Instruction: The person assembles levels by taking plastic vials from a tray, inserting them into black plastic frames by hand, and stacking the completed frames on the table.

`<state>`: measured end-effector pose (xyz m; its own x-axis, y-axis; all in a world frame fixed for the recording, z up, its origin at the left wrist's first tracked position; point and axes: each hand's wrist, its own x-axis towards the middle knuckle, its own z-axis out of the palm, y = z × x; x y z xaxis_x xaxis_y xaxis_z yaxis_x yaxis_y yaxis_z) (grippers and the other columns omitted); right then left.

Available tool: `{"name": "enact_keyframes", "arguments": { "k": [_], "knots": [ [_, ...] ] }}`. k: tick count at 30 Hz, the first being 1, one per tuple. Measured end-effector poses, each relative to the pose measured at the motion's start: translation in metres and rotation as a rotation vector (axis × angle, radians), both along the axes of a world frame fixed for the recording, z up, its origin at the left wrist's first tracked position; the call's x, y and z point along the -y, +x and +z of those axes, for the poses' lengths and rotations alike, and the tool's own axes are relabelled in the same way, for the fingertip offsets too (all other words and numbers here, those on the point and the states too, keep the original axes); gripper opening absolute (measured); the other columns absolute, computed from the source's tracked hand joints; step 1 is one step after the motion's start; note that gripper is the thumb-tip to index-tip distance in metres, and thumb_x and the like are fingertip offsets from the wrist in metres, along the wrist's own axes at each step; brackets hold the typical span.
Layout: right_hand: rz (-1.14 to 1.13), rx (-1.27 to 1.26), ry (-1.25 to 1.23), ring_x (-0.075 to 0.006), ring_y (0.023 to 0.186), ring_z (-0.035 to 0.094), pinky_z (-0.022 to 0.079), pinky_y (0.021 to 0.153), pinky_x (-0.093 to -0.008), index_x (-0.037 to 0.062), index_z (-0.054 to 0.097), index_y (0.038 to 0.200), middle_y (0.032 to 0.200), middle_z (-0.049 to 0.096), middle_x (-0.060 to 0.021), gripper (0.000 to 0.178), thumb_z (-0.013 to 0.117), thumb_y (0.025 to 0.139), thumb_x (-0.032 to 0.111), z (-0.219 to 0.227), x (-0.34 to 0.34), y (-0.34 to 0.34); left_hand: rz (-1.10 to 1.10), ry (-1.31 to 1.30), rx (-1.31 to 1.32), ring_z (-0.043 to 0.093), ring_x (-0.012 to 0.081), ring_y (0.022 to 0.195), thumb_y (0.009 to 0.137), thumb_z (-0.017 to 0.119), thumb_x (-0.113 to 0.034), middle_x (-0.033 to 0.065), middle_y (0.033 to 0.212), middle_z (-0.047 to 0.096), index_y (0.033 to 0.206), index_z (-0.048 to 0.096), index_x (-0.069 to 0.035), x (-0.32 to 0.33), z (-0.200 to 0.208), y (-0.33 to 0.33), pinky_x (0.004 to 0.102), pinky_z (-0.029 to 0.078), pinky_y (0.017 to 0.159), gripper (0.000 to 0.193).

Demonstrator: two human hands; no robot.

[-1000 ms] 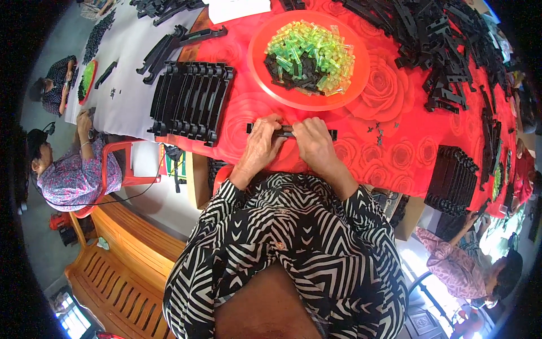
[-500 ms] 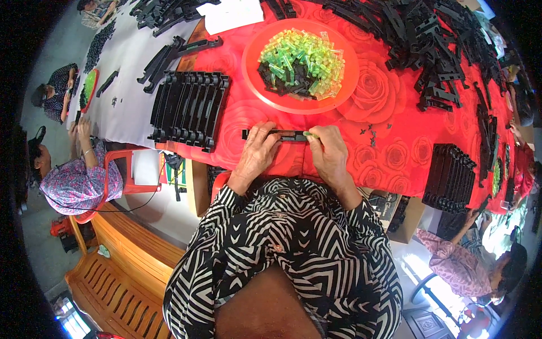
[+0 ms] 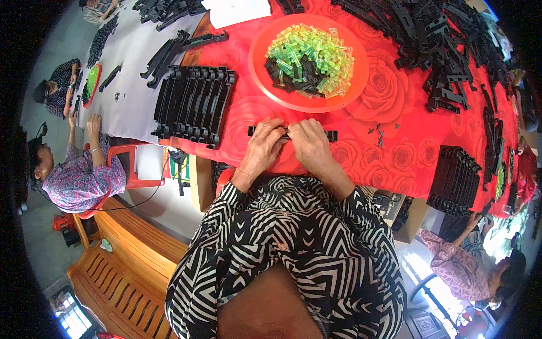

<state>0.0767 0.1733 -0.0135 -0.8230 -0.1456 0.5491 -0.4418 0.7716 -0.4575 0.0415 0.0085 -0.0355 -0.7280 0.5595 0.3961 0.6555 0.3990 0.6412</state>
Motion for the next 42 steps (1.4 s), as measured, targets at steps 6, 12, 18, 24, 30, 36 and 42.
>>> {"name": "enact_keyframes", "arguments": {
  "k": [6, 12, 18, 24, 30, 36, 42],
  "knots": [
    [0.024, 0.018, 0.029, -0.0301, 0.073, 0.050, 0.042, 0.066, -0.0395, -0.0002, 0.056, 0.092, 0.078, 0.050, -0.0123, 0.017, 0.057, 0.075, 0.002, -0.004, -0.001, -0.002, 0.006, -0.046, -0.086, 0.051, 0.0401, 0.112, 0.077, 0.065, -0.004, 0.0177, 0.115, 0.056, 0.098, 0.063, 0.000, -0.002, -0.001, -0.001, 0.0453, 0.045, 0.096, 0.021],
    [0.036, 0.031, 0.023, -0.0301, 0.073, 0.049, 0.041, 0.066, -0.0399, 0.0007, 0.056, 0.090, 0.076, 0.048, -0.0118, 0.017, 0.056, 0.073, 0.001, -0.001, 0.002, -0.004, 0.007, -0.093, -0.091, 0.051, 0.0404, 0.112, 0.078, 0.063, -0.004, 0.0180, 0.116, 0.056, 0.099, 0.062, 0.000, -0.003, 0.001, 0.001, 0.0461, 0.044, 0.096, 0.021],
    [0.025, 0.025, -0.061, -0.0312, 0.075, 0.052, 0.043, 0.069, -0.0405, 0.0000, 0.057, 0.091, 0.082, 0.054, -0.0128, 0.016, 0.059, 0.075, 0.000, 0.009, -0.003, 0.008, -0.014, -0.067, -0.100, 0.052, 0.0393, 0.109, 0.076, 0.064, -0.001, 0.0175, 0.115, 0.055, 0.100, 0.061, 0.001, -0.002, 0.002, 0.001, 0.0460, 0.043, 0.097, 0.024],
    [-0.282, -0.062, -0.339, -0.0301, 0.074, 0.057, 0.046, 0.065, -0.0375, 0.0008, 0.058, 0.093, 0.084, 0.059, -0.0142, 0.019, 0.061, 0.076, -0.008, 0.016, -0.039, 0.041, 0.021, -0.051, -0.115, 0.053, 0.0387, 0.107, 0.077, 0.064, 0.000, 0.0164, 0.114, 0.056, 0.100, 0.062, -0.001, -0.004, 0.003, 0.002, 0.0458, 0.044, 0.094, 0.023],
    [-0.500, 0.039, -0.220, -0.0316, 0.078, 0.055, 0.045, 0.069, -0.0398, 0.0005, 0.056, 0.092, 0.084, 0.056, -0.0140, 0.016, 0.060, 0.078, -0.004, -0.017, -0.089, 0.037, 0.023, -0.114, -0.145, 0.052, 0.0374, 0.107, 0.078, 0.064, -0.001, 0.0160, 0.113, 0.056, 0.100, 0.063, -0.001, -0.002, -0.001, 0.001, 0.0452, 0.045, 0.093, 0.023],
    [-0.484, -0.006, -0.037, -0.0332, 0.085, 0.054, 0.044, 0.074, -0.0418, 0.0012, 0.056, 0.093, 0.088, 0.056, -0.0147, 0.015, 0.061, 0.079, -0.001, -0.027, -0.103, 0.013, 0.052, -0.128, -0.152, 0.052, 0.0364, 0.106, 0.078, 0.064, -0.003, 0.0156, 0.112, 0.055, 0.102, 0.062, -0.001, -0.007, 0.004, 0.006, 0.0444, 0.045, 0.092, 0.024],
    [-0.484, -0.067, -0.001, -0.0344, 0.091, 0.055, 0.044, 0.080, -0.0436, 0.0023, 0.058, 0.097, 0.096, 0.058, -0.0150, 0.019, 0.062, 0.078, 0.001, -0.021, -0.109, 0.004, 0.116, -0.165, -0.189, 0.053, 0.0350, 0.105, 0.076, 0.067, -0.001, 0.0151, 0.113, 0.056, 0.103, 0.063, -0.003, -0.002, 0.000, 0.009, 0.0432, 0.046, 0.090, 0.027]
  ]
}}
